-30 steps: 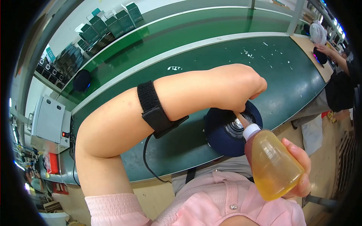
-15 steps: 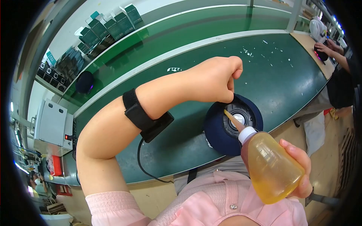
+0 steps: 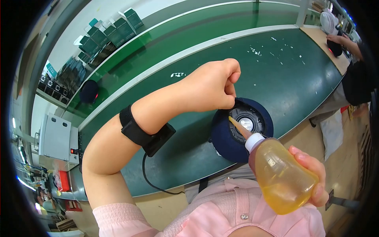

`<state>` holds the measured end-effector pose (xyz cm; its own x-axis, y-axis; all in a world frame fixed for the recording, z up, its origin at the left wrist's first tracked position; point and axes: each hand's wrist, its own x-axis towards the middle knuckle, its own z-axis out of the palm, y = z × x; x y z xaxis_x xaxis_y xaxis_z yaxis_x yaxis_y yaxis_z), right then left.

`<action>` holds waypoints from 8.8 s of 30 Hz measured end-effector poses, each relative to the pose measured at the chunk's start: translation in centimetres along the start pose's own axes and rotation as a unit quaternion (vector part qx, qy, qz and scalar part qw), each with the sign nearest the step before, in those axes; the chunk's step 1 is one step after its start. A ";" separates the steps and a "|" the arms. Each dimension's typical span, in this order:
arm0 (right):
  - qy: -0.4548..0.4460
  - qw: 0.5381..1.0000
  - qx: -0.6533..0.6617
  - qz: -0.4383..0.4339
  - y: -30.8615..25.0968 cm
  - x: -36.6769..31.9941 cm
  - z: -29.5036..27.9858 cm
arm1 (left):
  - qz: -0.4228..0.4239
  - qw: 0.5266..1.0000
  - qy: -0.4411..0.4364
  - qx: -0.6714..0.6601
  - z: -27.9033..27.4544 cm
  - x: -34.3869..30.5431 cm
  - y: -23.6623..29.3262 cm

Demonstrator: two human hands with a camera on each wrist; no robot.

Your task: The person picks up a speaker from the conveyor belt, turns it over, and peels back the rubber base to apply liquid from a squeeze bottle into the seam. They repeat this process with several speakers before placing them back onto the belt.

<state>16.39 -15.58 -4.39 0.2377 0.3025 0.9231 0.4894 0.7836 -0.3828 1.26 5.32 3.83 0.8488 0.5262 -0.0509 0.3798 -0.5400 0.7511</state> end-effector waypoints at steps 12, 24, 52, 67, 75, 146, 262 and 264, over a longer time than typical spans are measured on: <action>-0.067 0.993 0.069 0.072 -0.5 0.8 -1.6 | -0.001 1.000 0.003 0.010 0.1 -0.2 0.0; -0.067 0.993 0.097 0.001 1.4 -0.5 -0.6 | -0.001 1.000 0.007 0.008 0.3 -0.2 -0.1; -0.007 0.955 -0.048 0.292 1.1 3.6 -3.6 | 0.003 0.999 0.020 0.046 0.6 -0.3 0.3; 0.038 0.938 0.035 0.342 1.5 2.4 -4.2 | -0.008 0.996 0.022 0.084 1.0 -0.4 1.0; 0.122 0.922 0.108 0.351 2.7 0.8 -5.2 | 0.037 0.983 0.137 -0.116 -0.2 -1.4 2.7; 0.131 0.569 0.638 0.502 17.1 -1.1 -8.1 | -0.429 0.643 0.569 0.280 -17.0 -11.4 -27.0; 0.081 0.932 0.159 0.316 5.9 2.7 3.3 | -0.101 0.952 0.215 -0.195 -1.2 -1.9 -7.0; 0.064 0.942 0.129 0.303 5.6 2.8 3.3 | -0.102 0.953 0.213 -0.191 -1.2 -1.9 -6.8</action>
<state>17.02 -8.52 -3.87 0.5149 0.6821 0.5193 0.0154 0.5983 -0.8011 -3.38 8.76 -0.42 0.5153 0.8569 -0.0110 0.2902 -0.1625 0.9431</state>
